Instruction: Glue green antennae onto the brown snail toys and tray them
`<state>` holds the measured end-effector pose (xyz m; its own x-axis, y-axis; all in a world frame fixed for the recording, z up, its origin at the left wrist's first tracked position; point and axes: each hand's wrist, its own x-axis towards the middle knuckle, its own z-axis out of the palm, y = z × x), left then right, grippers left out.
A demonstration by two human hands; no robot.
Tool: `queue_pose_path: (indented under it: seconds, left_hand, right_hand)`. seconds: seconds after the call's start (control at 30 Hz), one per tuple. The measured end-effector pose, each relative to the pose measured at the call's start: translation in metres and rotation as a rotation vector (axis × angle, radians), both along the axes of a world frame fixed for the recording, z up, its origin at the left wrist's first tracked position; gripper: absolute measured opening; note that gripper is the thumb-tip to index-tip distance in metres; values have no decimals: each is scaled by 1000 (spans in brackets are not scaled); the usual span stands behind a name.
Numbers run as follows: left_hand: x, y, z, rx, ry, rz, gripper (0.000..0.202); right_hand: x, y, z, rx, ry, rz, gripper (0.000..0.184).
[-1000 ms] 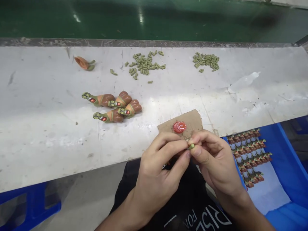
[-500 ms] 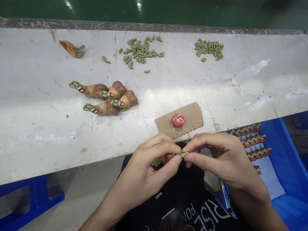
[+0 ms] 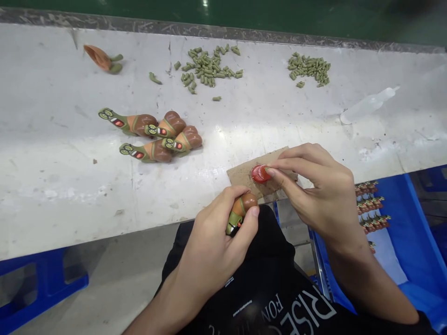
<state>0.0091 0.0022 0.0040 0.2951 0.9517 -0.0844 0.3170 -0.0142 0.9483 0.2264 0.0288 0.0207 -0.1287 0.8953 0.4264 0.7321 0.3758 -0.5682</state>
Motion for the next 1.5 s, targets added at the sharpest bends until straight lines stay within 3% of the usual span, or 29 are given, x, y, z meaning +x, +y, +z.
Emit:
queue_pose_path:
  seconds: [0.4, 0.57, 0.67, 0.77, 0.93, 1.1, 1.5]
  left_hand:
    - [3, 1, -4, 48, -8, 18, 13]
    - [-7, 1, -5, -58, -312, 39, 20]
    - [-9, 3, -1, -138, -449, 18, 17]
    - [-4, 5, 3, -192, -503, -8, 17]
    - [4, 7, 2, -206, -493, -33, 15]
    - [5, 8, -1, -177, -468, -33, 17]
    - [3, 10, -4, -115, -433, -67, 19]
  right_hand:
    - [2, -11, 10, -72, -1, -17, 21]
    - [-9, -20, 10, -201, 440, -229, 17]
    - [-16, -25, 12, -367, 774, -201, 14]
    - [-18, -32, 11, -482, 930, -145, 8]
    - [-19, -39, 7, -501, 947, -152, 4]
    - [-21, -38, 3, -467, 926, -143, 12]
    - [-24, -40, 6, -450, 836, -161, 12]
